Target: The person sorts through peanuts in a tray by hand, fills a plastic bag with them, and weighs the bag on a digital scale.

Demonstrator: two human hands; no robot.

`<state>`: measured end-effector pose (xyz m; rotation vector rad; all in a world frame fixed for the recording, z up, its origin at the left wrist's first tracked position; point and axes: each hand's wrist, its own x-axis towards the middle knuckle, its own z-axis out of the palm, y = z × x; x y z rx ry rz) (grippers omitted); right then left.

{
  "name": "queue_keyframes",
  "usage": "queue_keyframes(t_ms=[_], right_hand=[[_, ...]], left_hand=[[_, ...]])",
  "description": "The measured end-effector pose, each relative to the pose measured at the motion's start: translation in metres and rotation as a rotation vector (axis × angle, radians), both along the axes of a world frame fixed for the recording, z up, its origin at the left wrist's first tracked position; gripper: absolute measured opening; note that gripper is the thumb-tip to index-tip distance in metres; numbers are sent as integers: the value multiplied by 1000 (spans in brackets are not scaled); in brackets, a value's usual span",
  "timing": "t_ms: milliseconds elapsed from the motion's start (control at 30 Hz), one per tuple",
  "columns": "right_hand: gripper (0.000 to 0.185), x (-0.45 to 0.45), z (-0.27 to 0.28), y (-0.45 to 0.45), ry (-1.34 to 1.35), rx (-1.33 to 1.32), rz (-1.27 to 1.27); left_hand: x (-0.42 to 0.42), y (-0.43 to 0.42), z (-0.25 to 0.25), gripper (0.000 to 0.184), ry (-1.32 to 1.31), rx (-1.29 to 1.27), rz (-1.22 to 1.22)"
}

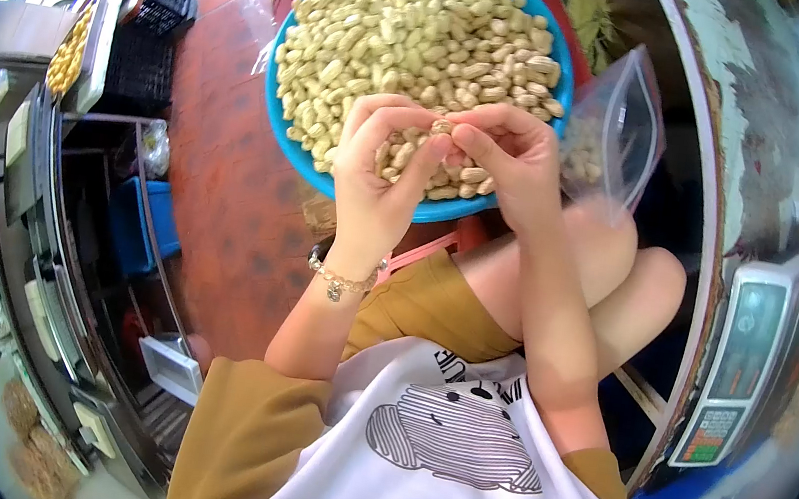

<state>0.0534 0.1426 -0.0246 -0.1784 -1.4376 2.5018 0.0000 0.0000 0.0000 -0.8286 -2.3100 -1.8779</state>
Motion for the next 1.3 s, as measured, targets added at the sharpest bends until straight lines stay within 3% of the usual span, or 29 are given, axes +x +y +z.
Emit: queue_keyframes(t_ms=[67, 133, 200, 267, 367, 467, 533, 700, 833, 933, 1033, 1167, 1233, 1300], right_hand=[[11, 8, 9, 7, -54, 148, -2], [17, 0, 8, -4, -83, 246, -172], [23, -1, 1, 2, -136, 341, -350], [26, -5, -2, 7, -130, 256, -471], [27, -7, -8, 10, -157, 186, -548], [22, -7, -10, 8, -179, 161, -577], [20, -8, -13, 10, -169, 165, -606], [18, -10, -13, 10, -145, 146, -636], [17, -11, -14, 11, -136, 162, -644], [17, -9, -13, 11, -136, 156, -665], [17, -9, -16, 13, -144, 198, -694], [16, -10, -14, 8, -148, 310, -677], [13, -11, -19, 8, -161, 376, -646], [12, -9, -23, 8, -182, 797, -638]], left_hand=[[2, -6, 1, 13, 13, 3, 56], [-23, -39, -8, 11, 70, -12, 200], [-50, -75, -16, 10, 11, 48, 444], [-80, -103, -33, 13, 95, -114, 680], [-111, -123, -75, 16, -42, -341, 695], [-130, -129, -122, 19, -269, -604, 536], [-137, -131, -156, 22, -265, -496, 421], [-148, -129, -176, 26, -427, -226, 328], [-134, -110, -140, 27, -609, -34, 402], [-132, -125, -129, 23, -192, -376, 563], [-121, -129, -101, 19, -169, 192, 630], [-92, -95, -45, 22, 20, 2, 589], [-89, -81, -47, 27, 195, -144, 492], [-90, -70, -52, 32, 330, -259, 413]])
